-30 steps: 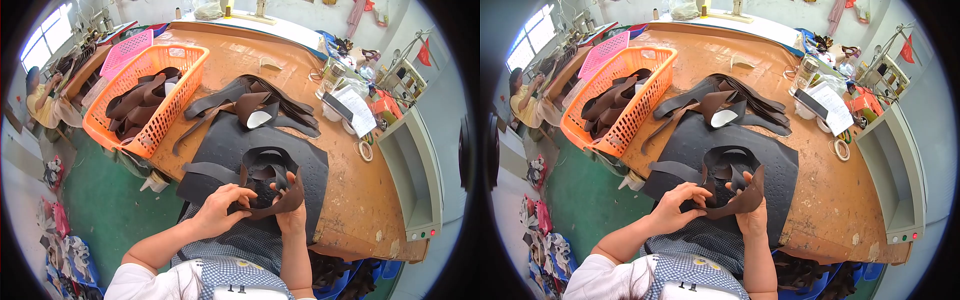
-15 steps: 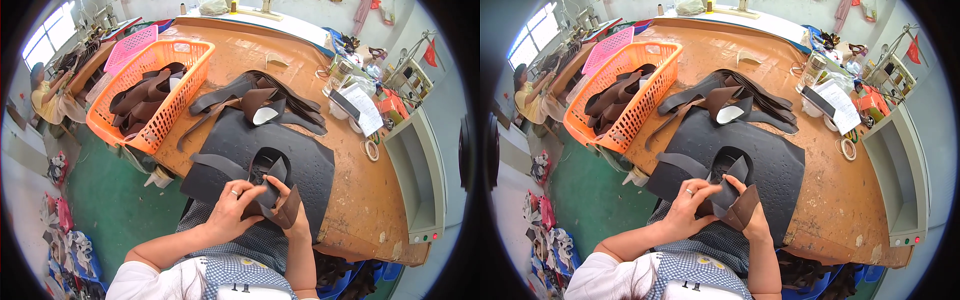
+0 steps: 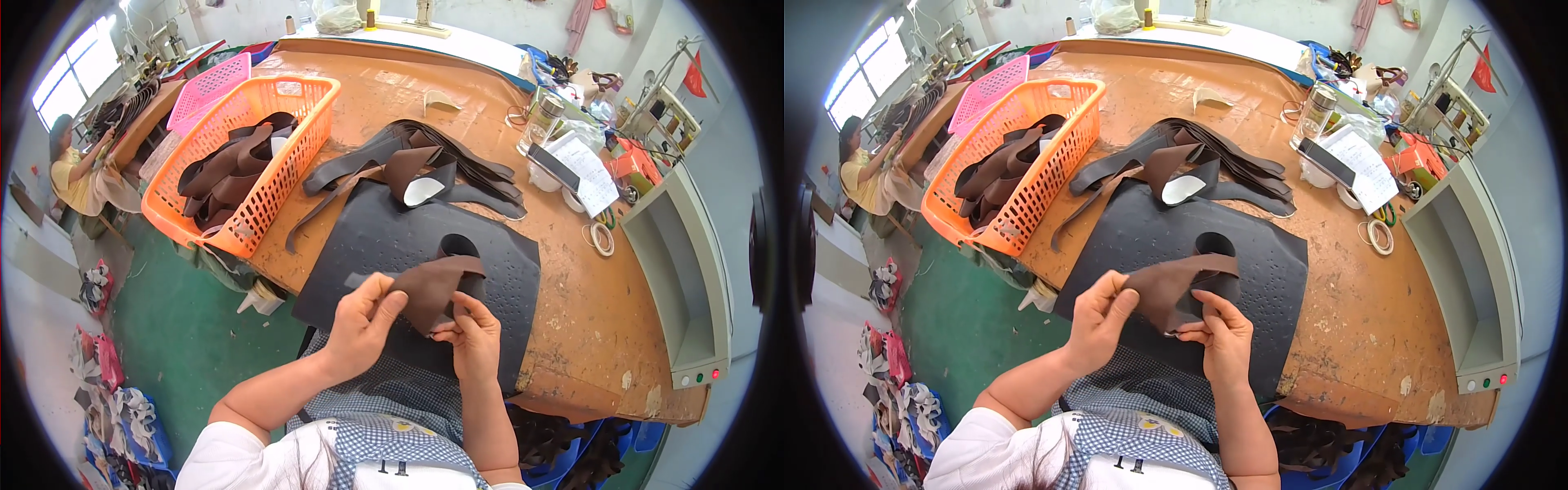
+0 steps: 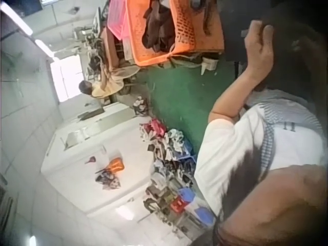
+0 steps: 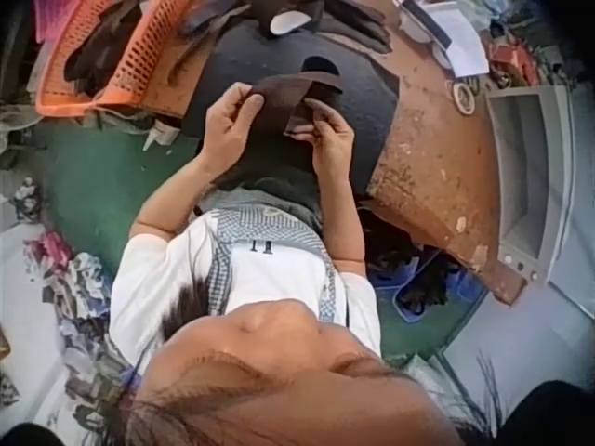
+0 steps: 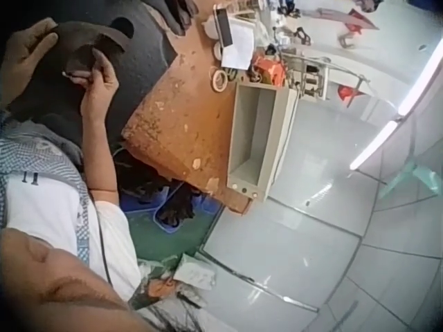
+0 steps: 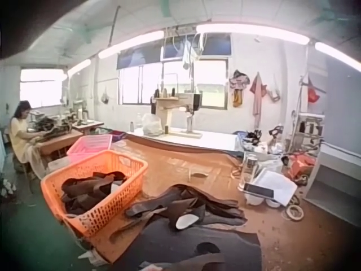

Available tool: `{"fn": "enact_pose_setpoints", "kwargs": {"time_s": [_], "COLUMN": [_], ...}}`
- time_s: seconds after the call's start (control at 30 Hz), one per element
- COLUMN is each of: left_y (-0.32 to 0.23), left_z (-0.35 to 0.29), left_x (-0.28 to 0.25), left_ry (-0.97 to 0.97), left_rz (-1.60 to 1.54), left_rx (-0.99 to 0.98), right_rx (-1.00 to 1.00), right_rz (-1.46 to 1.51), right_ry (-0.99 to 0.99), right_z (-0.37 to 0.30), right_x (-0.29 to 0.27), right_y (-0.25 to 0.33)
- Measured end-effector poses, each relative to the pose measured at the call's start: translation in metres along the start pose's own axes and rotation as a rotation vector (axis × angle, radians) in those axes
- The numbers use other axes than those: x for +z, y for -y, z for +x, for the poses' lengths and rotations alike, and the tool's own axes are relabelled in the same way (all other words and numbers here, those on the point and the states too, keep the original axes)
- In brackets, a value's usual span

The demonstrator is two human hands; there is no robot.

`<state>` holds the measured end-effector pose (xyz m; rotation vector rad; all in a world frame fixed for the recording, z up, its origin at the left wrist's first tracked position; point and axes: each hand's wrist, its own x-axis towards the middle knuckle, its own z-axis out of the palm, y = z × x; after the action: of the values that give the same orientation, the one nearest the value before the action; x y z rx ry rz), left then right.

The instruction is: Assemble shoe upper components by folding and aligning leather and synthetic pieces at a workbench.

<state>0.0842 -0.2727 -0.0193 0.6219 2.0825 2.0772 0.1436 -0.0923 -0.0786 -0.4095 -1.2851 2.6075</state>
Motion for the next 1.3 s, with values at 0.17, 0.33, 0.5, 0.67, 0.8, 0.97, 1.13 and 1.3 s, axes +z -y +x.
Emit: {"fn": "enact_pose_setpoints", "kwargs": {"time_s": [0.17,0.33,0.5,0.67,0.8,0.97,1.13,1.3], "left_y": [-0.023,-0.051,-0.102,-0.044,0.018,0.004,0.013,0.008], "left_z": [0.019,0.057,0.100,0.157,0.140,0.065,0.046,0.039], "left_x": [-0.013,-0.045,-0.043,-0.012,0.023,0.056,0.049,0.039], "left_ry": [-0.312,-0.504,-0.505,0.188,0.263,0.450,0.482,0.281], "left_rz": [0.169,0.358,0.584,1.109,1.117,0.258,-0.011,-0.029], "left_rx": [0.207,0.348,0.577,0.848,0.820,0.404,-0.083,-0.012], "right_rx": [-0.028,-0.279,-0.571,-0.526,-0.460,-0.317,-0.232,-0.239], "right_rz": [-0.019,0.087,-0.037,-0.254,-0.206,-0.106,-0.116,-0.548], "right_ry": [-0.114,-0.394,-0.467,-0.381,-0.292,-0.184,-0.200,-0.283], "right_z": [-0.001,-0.004,-0.017,-0.022,-0.016,-0.011,-0.004,-0.034], "right_x": [-0.026,-0.067,-0.082,-0.046,-0.037,-0.040,-0.017,-0.028], "right_y": [0.011,0.045,0.105,0.103,0.087,0.070,0.083,0.065]}}
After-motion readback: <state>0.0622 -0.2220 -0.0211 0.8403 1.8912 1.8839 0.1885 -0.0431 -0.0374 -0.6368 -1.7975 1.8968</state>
